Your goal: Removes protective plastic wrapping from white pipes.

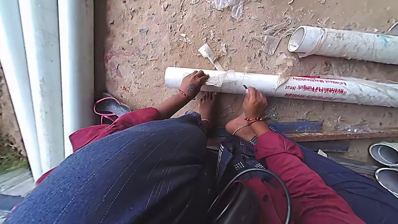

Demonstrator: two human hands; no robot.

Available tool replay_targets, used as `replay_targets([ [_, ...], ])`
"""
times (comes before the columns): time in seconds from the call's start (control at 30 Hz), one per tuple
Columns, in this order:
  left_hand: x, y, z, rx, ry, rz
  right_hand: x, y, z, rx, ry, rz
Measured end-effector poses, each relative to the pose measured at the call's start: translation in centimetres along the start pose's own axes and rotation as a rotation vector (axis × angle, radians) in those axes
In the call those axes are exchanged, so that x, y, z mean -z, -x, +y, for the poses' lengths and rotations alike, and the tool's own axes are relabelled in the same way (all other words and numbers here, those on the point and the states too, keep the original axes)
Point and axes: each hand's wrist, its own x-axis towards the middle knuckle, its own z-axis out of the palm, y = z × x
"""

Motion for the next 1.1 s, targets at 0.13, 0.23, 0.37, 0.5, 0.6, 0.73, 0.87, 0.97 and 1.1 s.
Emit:
replay_targets([
  [0.13,1.7,-1.3,0.7,0.056,-0.038,-0.117,-2.0,-5.1,1.3,0.024,0.046,-0.018],
  [0.23,1.7,-0.5,0.9,0.019,-0.048,-0.129,-4.0,-6.6,2.1,0.058,0.047,0.015],
  [0.37,1.6,1.0,1.7,-0.114,-0.094,-0.076,-4.2,-8.7,2.2,0.067,0.008,-0.030],
  [0.5,2.2,2.3,2.9,-0.336,-0.139,-0.068,-2.2,-11.3,1.2,-0.055,-0.027,-0.311],
  [0.6,2.9,3.7,3.1,-0.532,-0.181,-0.058,-1.3,-12.7,0.6,-0.163,-0.012,-0.485],
  [0.73,5.6,4.0,4.3,-0.766,-0.228,-0.007,0.0,-14.6,0.4,-0.337,-0.057,-0.626],
  [0.87,6.8,3.9,3.7,-0.505,-0.210,0.008,0.7,-13.8,1.1,-0.206,-0.058,-0.594],
  [0.97,7.2,1.8,3.0,-0.137,-0.138,-0.047,-0.6,-11.4,1.5,-0.023,-0.120,-0.228],
  [1.1,6.3,-0.2,3.5,0.226,-0.016,-0.132,0.7,-7.5,0.3,-0.114,-0.318,-0.222],
])
